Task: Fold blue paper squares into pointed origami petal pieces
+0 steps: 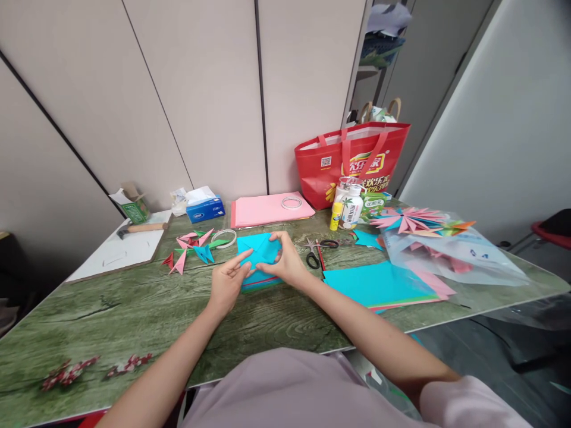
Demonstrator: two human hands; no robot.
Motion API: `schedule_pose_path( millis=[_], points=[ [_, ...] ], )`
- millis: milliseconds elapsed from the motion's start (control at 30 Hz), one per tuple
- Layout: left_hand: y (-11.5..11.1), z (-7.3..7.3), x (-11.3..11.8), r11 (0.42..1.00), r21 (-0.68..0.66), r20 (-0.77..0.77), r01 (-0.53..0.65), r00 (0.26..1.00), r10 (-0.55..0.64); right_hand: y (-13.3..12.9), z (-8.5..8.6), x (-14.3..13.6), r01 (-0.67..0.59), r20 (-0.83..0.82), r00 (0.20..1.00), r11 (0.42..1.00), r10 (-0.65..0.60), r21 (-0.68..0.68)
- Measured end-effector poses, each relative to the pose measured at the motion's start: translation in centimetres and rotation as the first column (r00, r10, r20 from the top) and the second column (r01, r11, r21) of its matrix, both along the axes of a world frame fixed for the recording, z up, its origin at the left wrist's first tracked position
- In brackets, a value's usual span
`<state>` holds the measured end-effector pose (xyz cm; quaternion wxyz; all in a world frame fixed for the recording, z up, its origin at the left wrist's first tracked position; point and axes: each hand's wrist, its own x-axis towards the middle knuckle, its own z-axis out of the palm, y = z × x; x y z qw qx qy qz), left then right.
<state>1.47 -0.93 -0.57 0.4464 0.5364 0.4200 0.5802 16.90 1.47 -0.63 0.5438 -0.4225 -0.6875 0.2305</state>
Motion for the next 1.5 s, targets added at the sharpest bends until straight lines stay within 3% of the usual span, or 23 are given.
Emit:
schedule_pose_path(
  millis=[267,500,767,967,1067,1167,1233,1333,1500],
  points=[
    [0.3,-0.1,-0.2,1.000,0.004,0.000,0.017,1.000,-0.017,0.1,0.0,-0.2,-0.098,-0.130,0.989,0.979,0.075,-0.177],
    [0.5,0.0,-0.4,1.000,-0.012,0.044,0.005,0.999,-0.004,0.3,0.1,0.0,-0.128,-0.180,0.980,0.959,0.084,-0.252],
    [0.7,0.3,-0.7,0.999,-0.035,0.067,0.003,0.998,0.000,0.9,-0.4,0.2,-0.291,-0.307,0.925,0.938,0.224,-0.191],
    [0.9,1.3,-1.2,0.998,-0.066,0.137,0.017,0.991,-0.008,1.3,-0.3,0.5,-0.485,-0.469,0.806,0.858,0.362,-0.171],
    [1.2,2.0,-2.1,0.995,-0.081,0.125,0.053,0.991,-0.043,1.7,-0.2,0.8,-0.468,-0.563,0.769,0.867,0.304,-0.172],
    [1.3,2.5,-2.8,0.968,-0.196,0.002,0.160,0.987,-0.162,2.0,0.1,1.1,-0.435,-0.623,0.751,0.874,0.220,-0.215],
    [1.2,2.6,-3.0,0.943,-0.244,-0.073,0.228,0.965,-0.252,1.9,0.2,1.3,-0.433,-0.617,0.760,0.867,0.205,-0.246],
    [0.9,2.7,-2.8,0.925,-0.254,-0.177,0.284,0.926,-0.333,1.7,0.0,1.4,-0.455,-0.478,0.828,0.849,0.293,-0.268],
    [0.9,2.5,-2.4,0.960,-0.173,-0.258,0.220,0.930,-0.260,1.1,-0.6,1.1,-0.534,-0.284,0.843,0.780,0.457,-0.327]
  ],
)
